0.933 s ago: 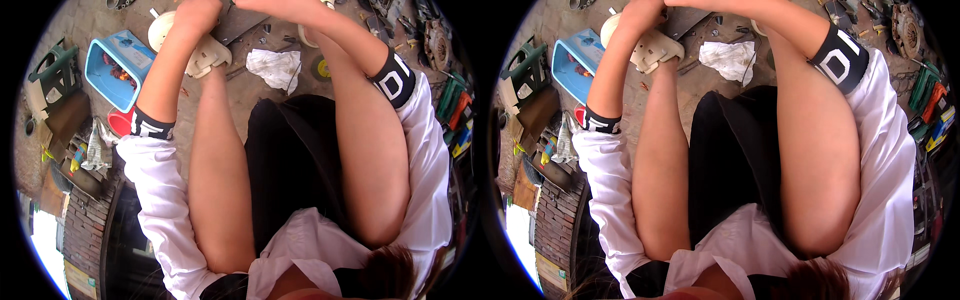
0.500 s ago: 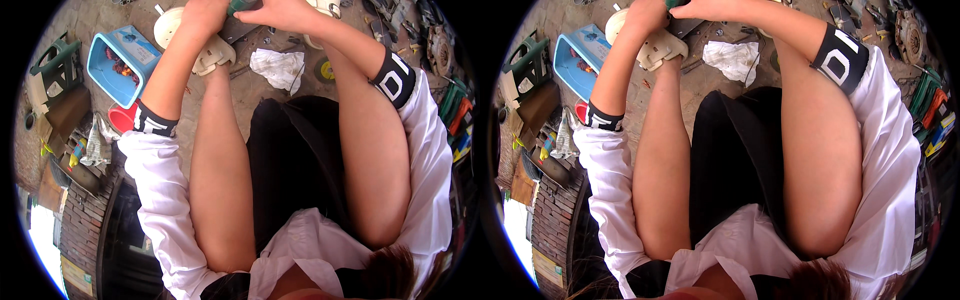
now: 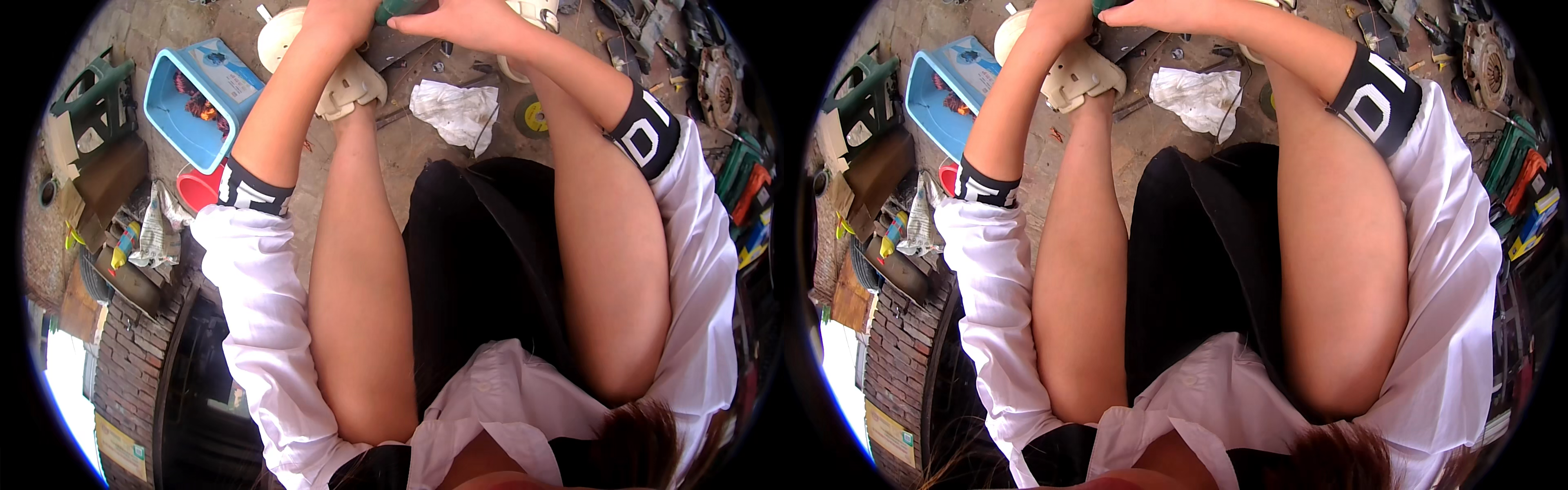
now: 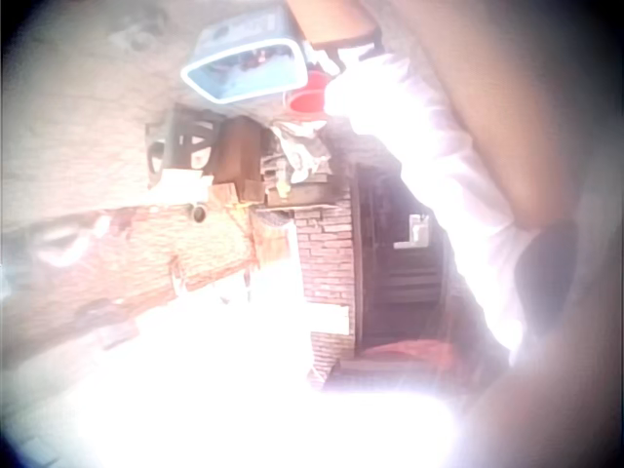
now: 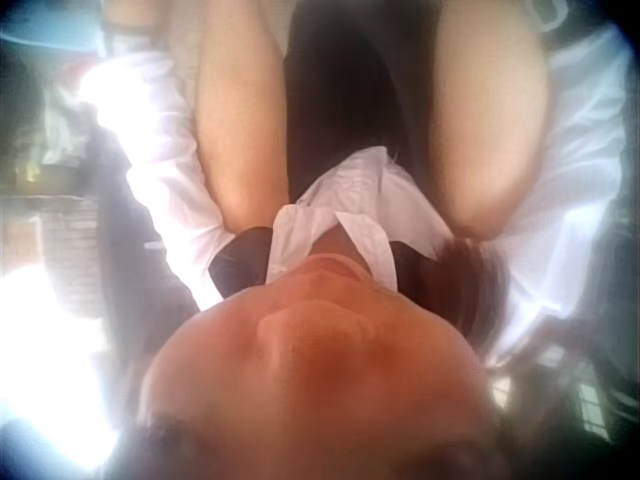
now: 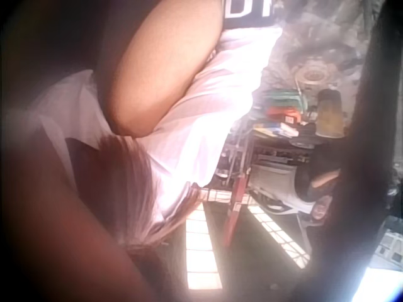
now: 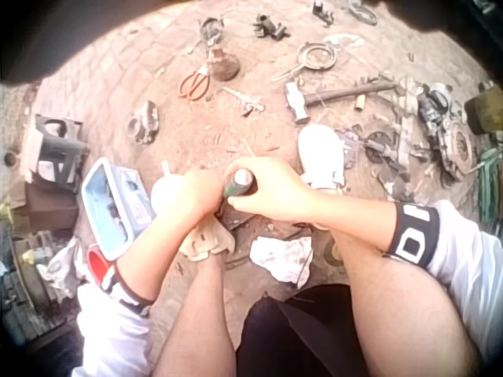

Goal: The person sits on the floor and manipulates small metal components, using pliers to adjust a piece and a hammer to tap a cylindrical part. They repeatedly pick up, inspect, and reposition the parts while working in a cluttered workshop area.

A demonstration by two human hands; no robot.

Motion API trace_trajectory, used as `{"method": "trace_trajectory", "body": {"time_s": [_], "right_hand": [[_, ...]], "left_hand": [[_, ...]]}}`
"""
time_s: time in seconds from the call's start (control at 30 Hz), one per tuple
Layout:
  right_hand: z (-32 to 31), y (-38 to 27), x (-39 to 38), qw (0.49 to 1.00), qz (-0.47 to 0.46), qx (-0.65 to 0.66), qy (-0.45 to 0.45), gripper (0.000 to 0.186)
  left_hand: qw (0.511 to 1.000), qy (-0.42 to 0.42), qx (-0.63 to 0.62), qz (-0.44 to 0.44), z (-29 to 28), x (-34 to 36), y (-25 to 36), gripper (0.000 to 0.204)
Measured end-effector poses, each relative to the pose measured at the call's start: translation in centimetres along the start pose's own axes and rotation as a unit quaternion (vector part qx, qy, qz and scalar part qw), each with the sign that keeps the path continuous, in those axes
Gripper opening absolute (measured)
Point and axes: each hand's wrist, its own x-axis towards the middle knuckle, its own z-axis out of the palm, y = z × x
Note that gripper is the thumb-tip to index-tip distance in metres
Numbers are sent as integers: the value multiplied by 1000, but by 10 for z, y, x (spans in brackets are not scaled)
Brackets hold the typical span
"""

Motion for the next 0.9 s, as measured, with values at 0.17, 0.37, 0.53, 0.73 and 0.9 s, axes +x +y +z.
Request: {"method": "trace_trajectory", "body": {"time_s": [0.17, 0.37, 0.53, 0.73, 0.9], "right_hand": [[-2, -2, -1, 1000, -4, 12, -23, 24], [6, 7, 1, 998, -34, -32, -43, 30], [7, -3, -3, 994, 34, -87, -63, 32], [3, -4, -5, 998, 24, -50, -19, 36], [-3, -16, -5, 992, 119, -13, -40, 38]], "left_hand": [[998, -35, 14, -53, -26, -13, 12, 19], [996, 4, 82, -18, -60, -38, 16, 24], [995, 84, 61, 9, -55, -58, 10, 19], [952, -28, -278, 127, -95, -102, 41, 17], [933, -6, -258, 249, -138, -131, 59, 25]]}}
